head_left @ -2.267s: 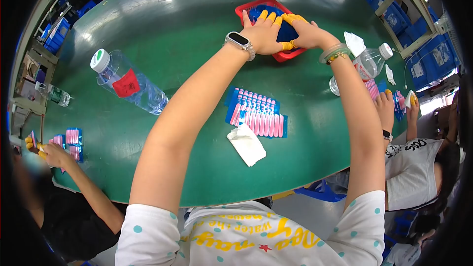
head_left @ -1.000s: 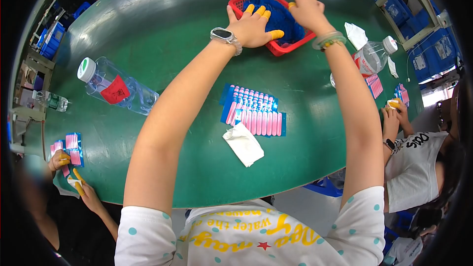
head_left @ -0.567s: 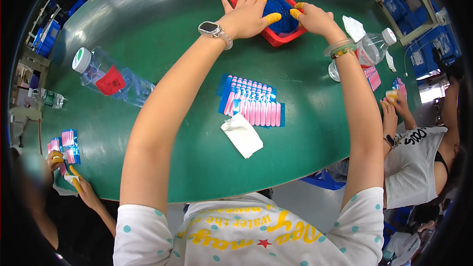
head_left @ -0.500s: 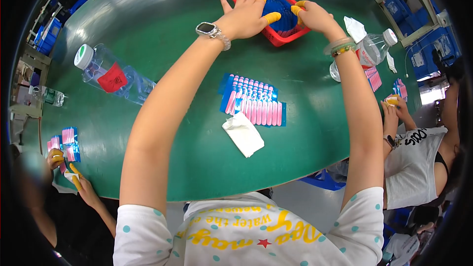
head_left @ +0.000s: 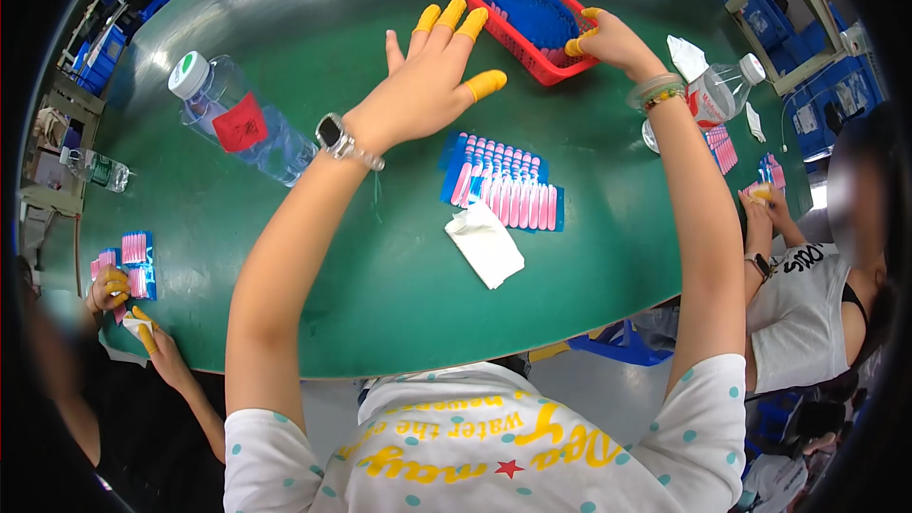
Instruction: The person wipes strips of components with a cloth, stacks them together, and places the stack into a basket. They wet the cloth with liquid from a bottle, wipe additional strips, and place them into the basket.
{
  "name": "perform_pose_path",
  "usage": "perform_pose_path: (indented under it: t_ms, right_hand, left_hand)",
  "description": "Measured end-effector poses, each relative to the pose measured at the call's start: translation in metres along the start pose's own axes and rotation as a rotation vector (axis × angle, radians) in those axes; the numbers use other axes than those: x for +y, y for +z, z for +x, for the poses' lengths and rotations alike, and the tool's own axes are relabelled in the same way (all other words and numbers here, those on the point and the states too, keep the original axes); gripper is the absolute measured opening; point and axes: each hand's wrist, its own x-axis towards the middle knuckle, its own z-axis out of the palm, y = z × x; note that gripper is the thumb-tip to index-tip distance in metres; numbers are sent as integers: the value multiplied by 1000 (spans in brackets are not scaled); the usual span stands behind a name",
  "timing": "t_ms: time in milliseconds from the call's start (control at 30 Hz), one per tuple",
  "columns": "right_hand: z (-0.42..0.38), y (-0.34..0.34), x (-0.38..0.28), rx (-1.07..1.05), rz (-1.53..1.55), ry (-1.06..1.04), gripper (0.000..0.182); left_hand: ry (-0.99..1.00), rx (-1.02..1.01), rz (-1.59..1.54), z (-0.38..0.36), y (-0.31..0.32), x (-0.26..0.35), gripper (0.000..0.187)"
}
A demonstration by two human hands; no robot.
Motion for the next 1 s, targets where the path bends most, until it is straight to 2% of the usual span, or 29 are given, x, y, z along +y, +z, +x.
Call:
perform_pose_path:
  t_ms: [33,167,267,400,467,633,700,733,800,833,867,900,1000]
  right_hand:
    - [0,5,-7,84,-160,66,83]
    - [-13,6,-27,78,-309,179,87]
    - [-1,9,-6,56,-261,94,93]
    - [-8,8,-17,57,-290,117,96]
    - [-15,6,-21,24,-112,62,93]
    - [-35,-4,-28,59,-37,30,92]
    - [-45,-2,-26,431,-224,-120,90]
    - [-57,2,-30,522,-142,-255,72]
    - [-109,15,-51,391,130,-369,49]
    - [-146,28,-65,230,243,-324,40]
    - [-178,45,-77,55,340,-252,45]
    - [-206,61,-83,63,103,-309,50]
    - [-239,97,-96,53,-124,-429,49]
  left_hand:
    - [-1,0,-1,-10,-3,2,70]
    - [24,2,-35,-55,-23,9,74]
    - [56,-23,-47,-87,-36,7,76]
    - [61,-43,-55,-114,-36,-5,77]
    - [36,-45,-58,-123,-33,-10,78]
    - [-2,-45,-40,-142,-38,-7,78]
    - [-22,-46,-48,-150,-39,-7,77]
    - [-13,-55,-48,-156,-39,-7,78]
    - [-12,-72,-55,-169,-38,-1,78]
    - [-15,-113,-80,-176,-40,4,79]
    - [-15,-152,-104,-182,-42,8,80]
    - [-19,-159,-106,-187,-43,12,80]
    - [-36,-196,-221,-199,-41,21,81]
